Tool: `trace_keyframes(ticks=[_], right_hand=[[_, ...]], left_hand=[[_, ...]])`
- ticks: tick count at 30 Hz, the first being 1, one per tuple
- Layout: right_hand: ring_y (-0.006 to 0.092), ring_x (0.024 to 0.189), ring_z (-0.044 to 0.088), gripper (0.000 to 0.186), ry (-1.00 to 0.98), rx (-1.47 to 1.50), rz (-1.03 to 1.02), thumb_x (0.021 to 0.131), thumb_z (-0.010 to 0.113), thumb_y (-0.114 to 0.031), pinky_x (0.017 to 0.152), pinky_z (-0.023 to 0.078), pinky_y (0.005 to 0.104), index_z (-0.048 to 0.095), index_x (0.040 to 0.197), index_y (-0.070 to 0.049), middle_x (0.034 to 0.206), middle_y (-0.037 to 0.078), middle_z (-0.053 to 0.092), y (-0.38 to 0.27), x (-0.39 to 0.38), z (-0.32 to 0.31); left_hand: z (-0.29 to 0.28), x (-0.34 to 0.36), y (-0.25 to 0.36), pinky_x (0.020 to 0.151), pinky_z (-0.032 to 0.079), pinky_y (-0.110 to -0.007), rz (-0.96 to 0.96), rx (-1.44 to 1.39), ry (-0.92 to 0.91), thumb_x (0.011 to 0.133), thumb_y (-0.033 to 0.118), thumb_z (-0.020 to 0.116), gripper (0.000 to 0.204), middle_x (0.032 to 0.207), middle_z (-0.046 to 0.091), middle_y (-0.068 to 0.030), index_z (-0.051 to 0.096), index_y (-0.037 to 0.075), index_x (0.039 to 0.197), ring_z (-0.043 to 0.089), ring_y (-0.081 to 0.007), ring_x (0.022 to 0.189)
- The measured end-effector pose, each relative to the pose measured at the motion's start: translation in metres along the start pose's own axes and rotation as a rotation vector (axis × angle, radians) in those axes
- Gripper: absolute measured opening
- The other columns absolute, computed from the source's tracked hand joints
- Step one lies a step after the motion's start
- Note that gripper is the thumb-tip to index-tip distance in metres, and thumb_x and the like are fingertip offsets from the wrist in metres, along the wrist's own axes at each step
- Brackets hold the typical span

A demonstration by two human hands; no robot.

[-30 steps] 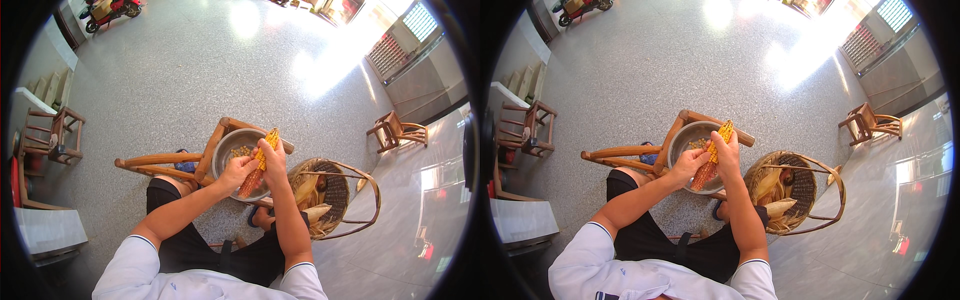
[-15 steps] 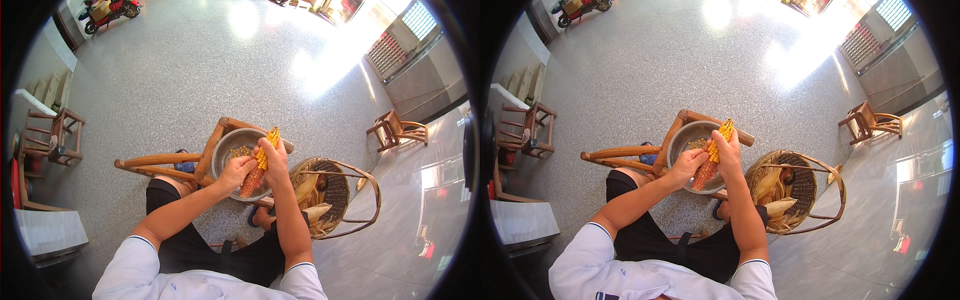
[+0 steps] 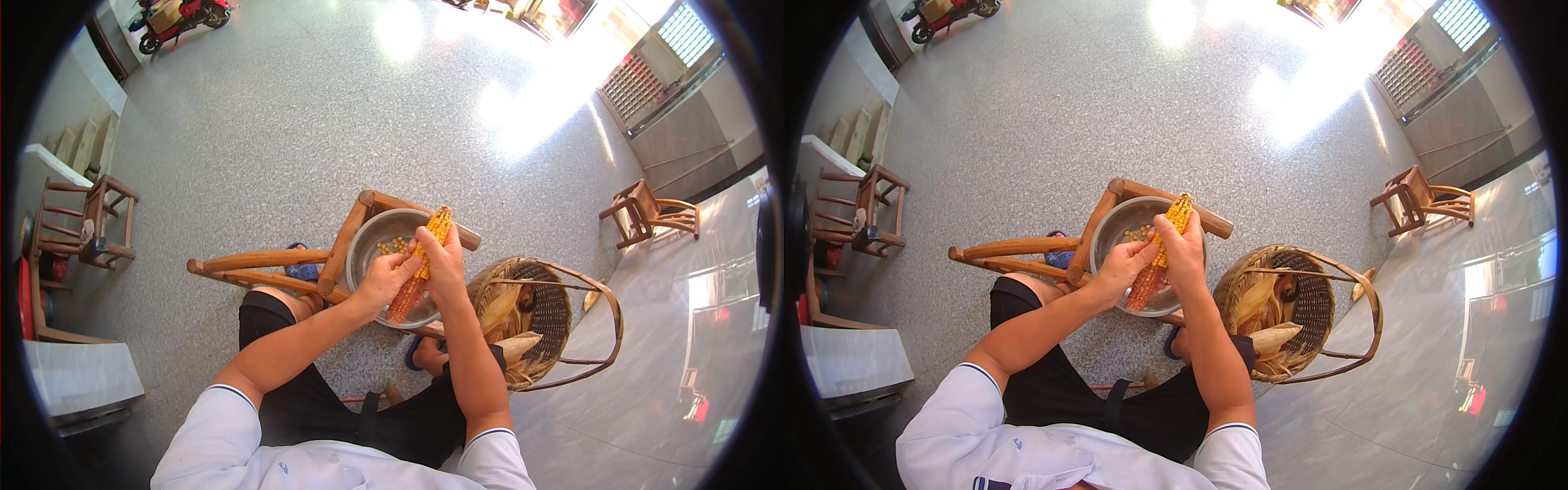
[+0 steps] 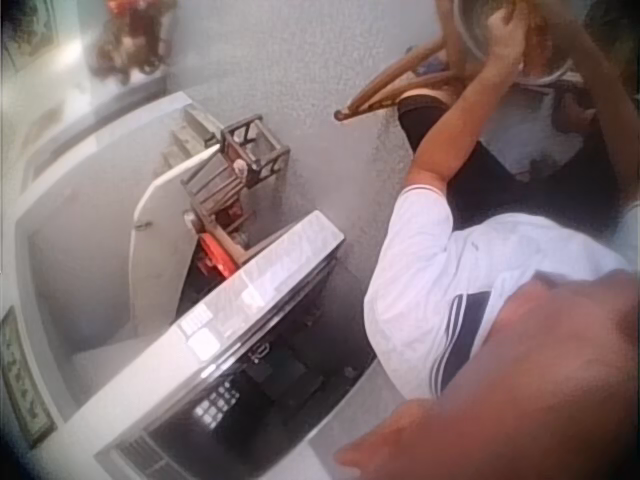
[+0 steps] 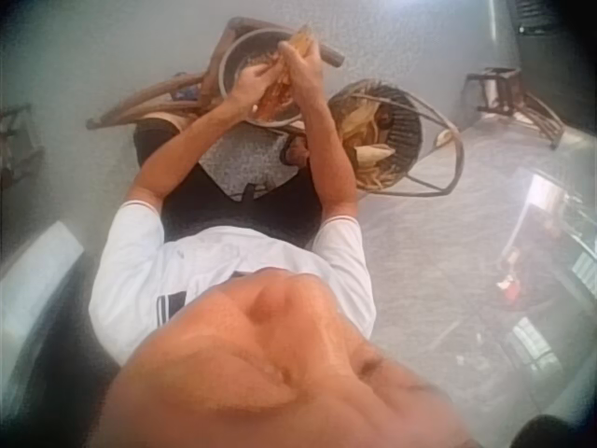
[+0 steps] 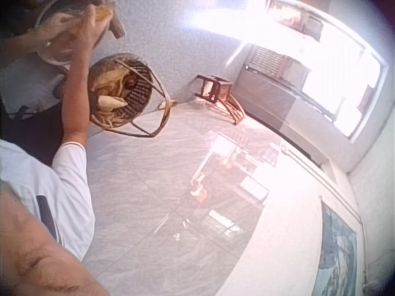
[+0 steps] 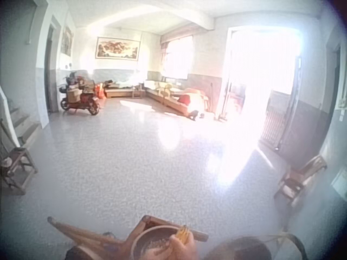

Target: The person shells an ear of corn by hand, stripping the corn kernels off the cob into a metal bowl.

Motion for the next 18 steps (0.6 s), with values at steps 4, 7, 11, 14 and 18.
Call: trace_keyframes(ticks=[4,7,11,14,18], right_hand=[[0.0138,0.072,0.057,0.028,-0.01,0.09,0.057,0.092,0.057,-0.006,0.06,0.052,0.0263,0.042,0.116,-0.006,0.086,0.005,0.053,0.0005,-0.0002,-0.0027],[0.0141,0.073,0.057,0.029,-0.012,0.105,0.053,0.092,0.057,-0.006,0.06,0.053,0.0272,0.042,0.117,-0.006,0.088,0.006,0.052,0.0022,0.0009,-0.0062],[0.0144,0.073,0.057,0.029,-0.025,0.125,0.052,0.092,0.057,-0.006,0.06,0.053,0.0279,0.042,0.117,-0.006,0.088,0.006,0.052,0.0018,0.0017,-0.0061],[0.0149,0.073,0.057,0.029,-0.026,0.165,0.063,0.092,0.057,-0.006,0.061,0.053,0.0285,0.042,0.117,-0.006,0.089,0.006,0.053,0.0013,0.0021,-0.0063],[0.0149,0.073,0.057,0.029,-0.033,0.22,0.067,0.092,0.058,-0.006,0.061,0.053,0.0284,0.043,0.118,-0.005,0.09,0.006,0.054,0.0009,0.0024,-0.006]], left_hand=[[0.0004,-0.0012,0.0016,0.057,0.055,-0.026,0.023,-0.01,-0.014,0.096,0.04,0.054,0.04,0.083,0.065,-0.0068,0.059,0.001,0.102,0.065,-0.0141,0.067],[0.0002,-0.0002,0.0002,0.059,0.055,-0.026,0.024,0.0,-0.036,0.098,0.036,0.051,0.037,0.084,0.065,-0.0062,0.058,0.001,0.104,0.065,-0.0136,0.068],[-0.0013,-0.0005,-0.0004,0.06,0.055,-0.026,0.027,0.015,-0.043,0.099,0.033,0.05,0.034,0.085,0.065,-0.0064,0.057,0.001,0.106,0.065,-0.0135,0.068],[-0.0023,0.0005,-0.0033,0.061,0.055,-0.027,0.046,0.029,-0.069,0.1,0.033,0.048,0.034,0.086,0.065,-0.0071,0.055,0.001,0.107,0.065,-0.0138,0.069],[-0.0002,0.0011,-0.0043,0.062,0.056,-0.027,0.015,-0.061,-0.045,0.101,0.034,0.046,0.036,0.087,0.065,-0.0083,0.054,0.0,0.108,0.066,-0.0156,0.07]])
Point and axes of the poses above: each hand's wrist, its own x-axis towards the middle knuckle, its own z-axis out of the palm, y = z × x, the point moved 3 cm from there along x, towards the middle knuckle
